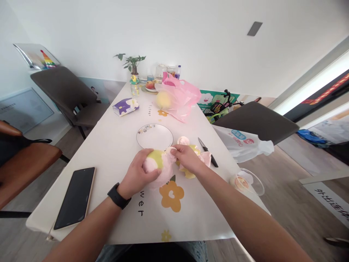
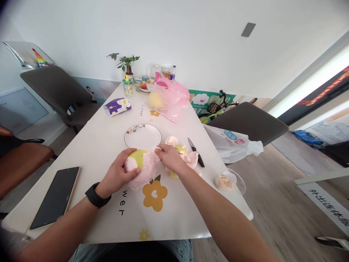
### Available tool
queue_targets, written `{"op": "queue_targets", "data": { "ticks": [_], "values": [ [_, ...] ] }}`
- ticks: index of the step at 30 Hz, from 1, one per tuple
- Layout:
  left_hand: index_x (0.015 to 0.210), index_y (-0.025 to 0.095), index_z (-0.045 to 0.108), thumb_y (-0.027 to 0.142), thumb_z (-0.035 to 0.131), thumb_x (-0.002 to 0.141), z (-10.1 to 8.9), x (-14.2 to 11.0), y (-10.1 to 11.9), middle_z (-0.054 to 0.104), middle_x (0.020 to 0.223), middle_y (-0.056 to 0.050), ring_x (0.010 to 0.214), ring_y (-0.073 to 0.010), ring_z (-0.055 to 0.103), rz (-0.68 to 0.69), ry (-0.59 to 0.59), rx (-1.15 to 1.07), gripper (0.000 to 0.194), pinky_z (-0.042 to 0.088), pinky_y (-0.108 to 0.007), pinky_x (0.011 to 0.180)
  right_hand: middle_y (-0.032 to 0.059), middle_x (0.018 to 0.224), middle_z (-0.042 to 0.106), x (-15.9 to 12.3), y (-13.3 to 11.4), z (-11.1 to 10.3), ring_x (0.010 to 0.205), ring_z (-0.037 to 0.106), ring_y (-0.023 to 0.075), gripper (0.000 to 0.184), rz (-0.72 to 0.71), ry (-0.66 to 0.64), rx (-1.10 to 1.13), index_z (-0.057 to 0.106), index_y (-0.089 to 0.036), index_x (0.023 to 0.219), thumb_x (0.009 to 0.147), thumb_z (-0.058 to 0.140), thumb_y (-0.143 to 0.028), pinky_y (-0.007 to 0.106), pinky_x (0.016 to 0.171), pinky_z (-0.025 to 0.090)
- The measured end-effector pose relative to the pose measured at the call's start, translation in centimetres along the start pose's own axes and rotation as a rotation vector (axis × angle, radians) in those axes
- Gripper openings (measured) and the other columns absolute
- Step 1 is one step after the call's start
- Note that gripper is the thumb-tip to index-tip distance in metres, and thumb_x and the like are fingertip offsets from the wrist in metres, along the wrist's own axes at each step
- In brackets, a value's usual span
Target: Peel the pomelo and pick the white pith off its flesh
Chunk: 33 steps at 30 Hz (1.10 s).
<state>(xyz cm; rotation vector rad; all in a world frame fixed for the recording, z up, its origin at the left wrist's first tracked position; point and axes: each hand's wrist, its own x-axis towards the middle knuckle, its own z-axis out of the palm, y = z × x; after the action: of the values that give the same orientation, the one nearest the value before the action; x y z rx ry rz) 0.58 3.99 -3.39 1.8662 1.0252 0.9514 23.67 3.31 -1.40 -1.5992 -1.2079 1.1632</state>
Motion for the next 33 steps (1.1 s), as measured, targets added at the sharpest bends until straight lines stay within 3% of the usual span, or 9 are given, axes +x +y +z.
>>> {"op": "queue_targets", "data": {
  "ticks": [3,8,11,14,17,19,24,29,33],
  "values": [
    [0.133,0.025,0.050,0.037,0.073,0.076,-0.1,-0.1,-0.3,0.055,0.137,-0.010,0.125,-0.0296,0.055,-0.002,-0.003,-0.029,0.063,0.048,-0.047,0.104,0.0014,0.069,0.066,0.2,0.9,0.8,0.063,0.060,0.0156,0.012,0.133,0.051,0.306,0.069,-0.018,0.078,0.082,0.064,-0.028,0.028,0.064,0.050],
    [0.134,0.025,0.050,0.037,0.072,0.076,-0.3,-0.3,-0.4,0.055,0.138,-0.010,0.126,-0.0300,0.055,-0.017,-0.004,-0.067,0.063,0.048,-0.047,0.104,0.0053,0.072,0.068,-0.3,1.7,1.9,0.065,0.065,0.0178,0.005,0.220,0.155,0.415,0.063,-0.020,0.081,0.083,0.060,-0.022,0.034,0.068,0.058],
    [0.134,0.025,0.050,0.038,0.072,0.076,-0.4,-0.3,-0.6,0.055,0.139,-0.010,0.125,-0.0301,0.056,-0.024,-0.011,-0.072,0.063,0.048,-0.047,0.103,0.0057,0.082,0.071,-1.2,1.4,2.0,0.075,0.068,0.0177,0.007,0.198,0.179,0.439,0.062,-0.020,0.084,0.087,0.059,-0.025,0.034,0.075,0.059],
    [0.134,0.025,0.050,0.038,0.072,0.076,-0.5,-0.3,-0.8,0.056,0.138,-0.010,0.124,-0.0298,0.056,-0.013,-0.020,-0.078,0.064,0.048,-0.047,0.103,0.0054,0.099,0.072,-2.1,0.8,1.8,0.090,0.068,0.0186,0.016,0.138,0.139,0.416,0.064,-0.021,0.097,0.087,0.066,-0.033,0.032,0.079,0.059],
    [0.135,0.026,0.049,0.039,0.072,0.076,-0.6,-0.3,-0.9,0.055,0.138,-0.009,0.124,-0.0295,0.056,-0.007,-0.024,-0.064,0.064,0.048,-0.047,0.104,0.0066,0.109,0.071,-2.4,0.2,1.7,0.098,0.067,0.0206,0.027,0.122,-0.017,0.293,0.065,-0.022,0.104,0.084,0.070,-0.039,0.032,0.078,0.058],
    [0.134,0.026,0.049,0.040,0.072,0.077,-0.6,-0.3,-0.8,0.055,0.137,-0.009,0.123,-0.0297,0.056,-0.006,-0.022,-0.055,0.063,0.048,-0.048,0.104,0.0076,0.104,0.073,-2.3,0.1,1.8,0.094,0.069,0.0212,0.023,0.114,-0.044,0.122,0.066,-0.020,0.095,0.086,0.064,-0.041,0.032,0.075,0.057],
    [0.133,0.025,0.050,0.039,0.073,0.075,-0.4,-0.2,-0.7,0.055,0.138,-0.009,0.125,-0.0305,0.055,0.007,-0.013,-0.029,0.063,0.047,-0.049,0.105,0.0043,0.075,0.068,-1.6,0.3,2.6,0.075,0.064,0.0222,0.023,0.050,0.154,-0.207,0.060,-0.021,0.073,0.086,0.056,-0.039,0.033,0.067,0.049],
    [0.133,0.025,0.051,0.039,0.072,0.076,-0.5,-0.1,-0.7,0.056,0.137,-0.009,0.124,-0.0299,0.055,0.015,0.000,-0.011,0.062,0.047,-0.047,0.105,0.0022,0.070,0.064,-1.0,1.2,3.4,0.071,0.061,0.0206,0.018,0.057,0.200,-0.137,0.056,-0.022,0.069,0.082,0.055,-0.034,0.031,0.061,0.046],
    [0.133,0.024,0.051,0.039,0.072,0.076,-0.8,-0.1,-0.9,0.056,0.137,-0.009,0.123,-0.0295,0.057,0.009,-0.012,-0.044,0.063,0.048,-0.047,0.104,0.0042,0.068,0.064,-0.5,2.6,4.4,0.065,0.062,0.0200,0.018,0.139,0.253,0.011,0.051,-0.022,0.069,0.083,0.051,-0.035,0.032,0.057,0.051]
  ]
}}
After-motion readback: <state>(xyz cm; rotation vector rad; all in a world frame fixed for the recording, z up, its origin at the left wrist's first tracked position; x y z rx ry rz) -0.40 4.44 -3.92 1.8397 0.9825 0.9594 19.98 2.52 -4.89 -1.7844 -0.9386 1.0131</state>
